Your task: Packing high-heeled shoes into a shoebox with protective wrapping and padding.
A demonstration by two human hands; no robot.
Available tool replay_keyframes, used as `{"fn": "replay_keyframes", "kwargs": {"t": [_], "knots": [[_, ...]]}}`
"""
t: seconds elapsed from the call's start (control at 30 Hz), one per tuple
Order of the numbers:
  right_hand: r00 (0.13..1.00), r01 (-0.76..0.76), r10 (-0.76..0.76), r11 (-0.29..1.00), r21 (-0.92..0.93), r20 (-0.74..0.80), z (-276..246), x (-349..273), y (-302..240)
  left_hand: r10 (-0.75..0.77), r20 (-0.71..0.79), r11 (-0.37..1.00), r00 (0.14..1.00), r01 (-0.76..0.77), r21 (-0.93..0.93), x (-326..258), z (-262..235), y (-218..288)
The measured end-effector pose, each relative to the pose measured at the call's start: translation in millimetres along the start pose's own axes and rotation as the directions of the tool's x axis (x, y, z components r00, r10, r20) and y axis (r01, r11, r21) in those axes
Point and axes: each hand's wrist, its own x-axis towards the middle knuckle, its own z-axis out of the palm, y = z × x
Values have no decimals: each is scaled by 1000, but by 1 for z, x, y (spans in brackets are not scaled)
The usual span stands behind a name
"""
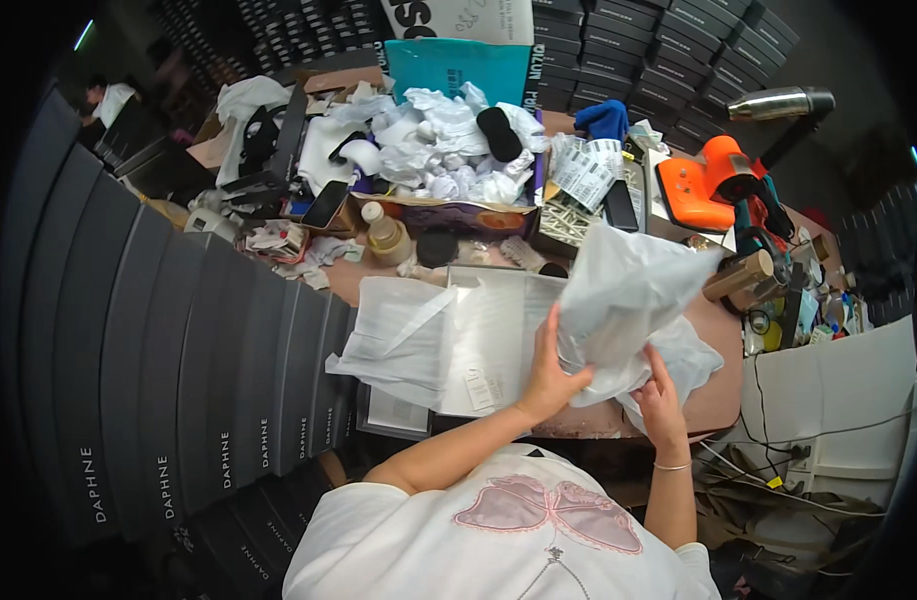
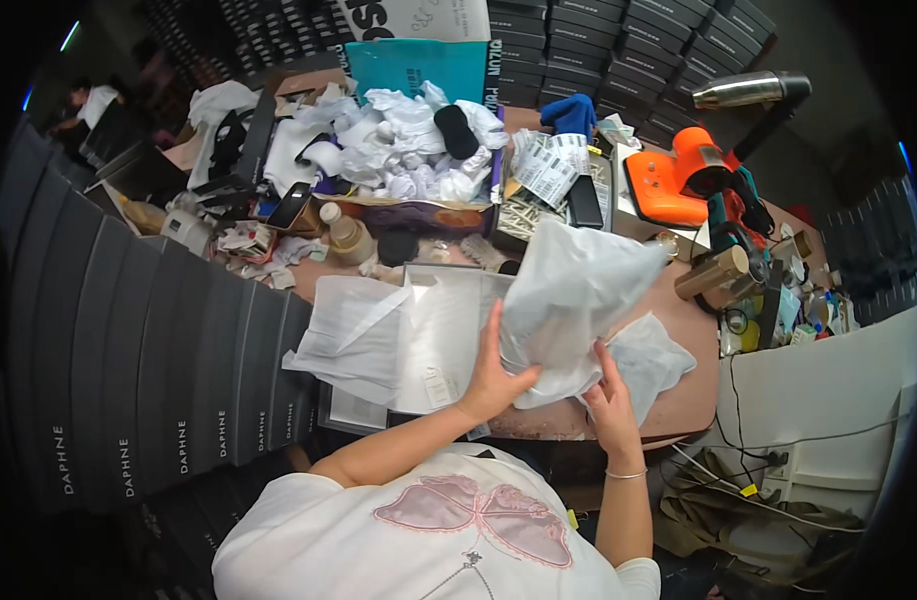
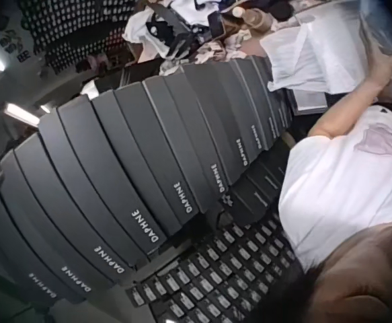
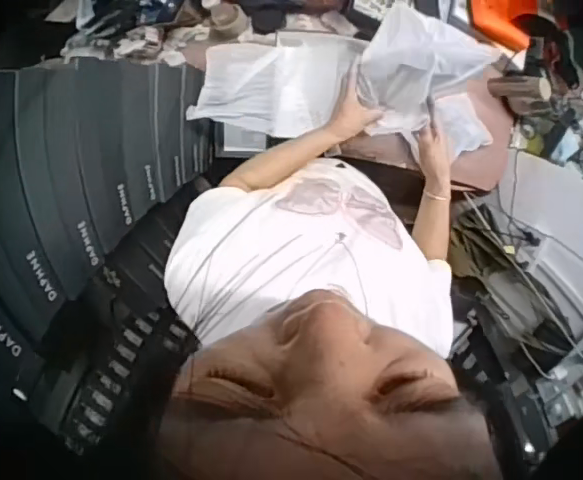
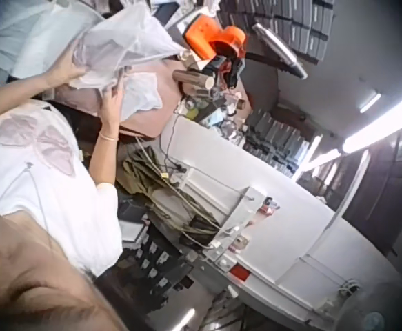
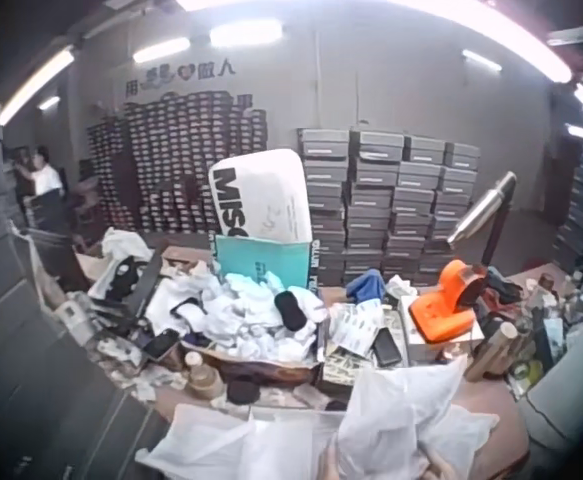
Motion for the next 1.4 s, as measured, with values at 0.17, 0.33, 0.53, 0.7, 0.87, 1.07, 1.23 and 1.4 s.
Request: {"fn": "replay_keyframes", "kwargs": {"t": [0.17, 0.33, 0.53, 0.7, 0.87, 1.07, 1.23, 1.4], "knots": [[931, 68, 56, 945, 321, -361, 55, 18, 32, 321, 355, 911, 878, -389, 139, -18, -46, 7], [972, -178, 126, 947, 269, 200, 91, 16, 35, 47, -51, 199, 998, 40, 979, 11, -207, -7], [865, 2, 317, 771, -636, 388, 183, 67, 180, -328, -305, 546, 894, 443, 711, 0, -274, -71], [903, -3, 331, 644, -765, 275, 182, 71, 239, -561, -278, 799, 780, 422, -429, -13, -303, -96], [798, 186, 421, 508, -841, 431, 188, 68, 225, -372, -283, 904, 884, 276, -327, -1, -286, -8], [824, 152, 452, 403, -902, 341, 199, 63, 222, -482, 176, 763, 858, 510, -397, -40, -243, 53], [884, 385, 53, 482, -787, 465, 181, 40, 197, -669, -242, 698, 703, 483, -528, -70, -279, -19], [860, -95, 345, 831, -548, 375, 69, 9, 114, -665, -107, 702, 739, 570, -427, -106, -268, -52]]}}
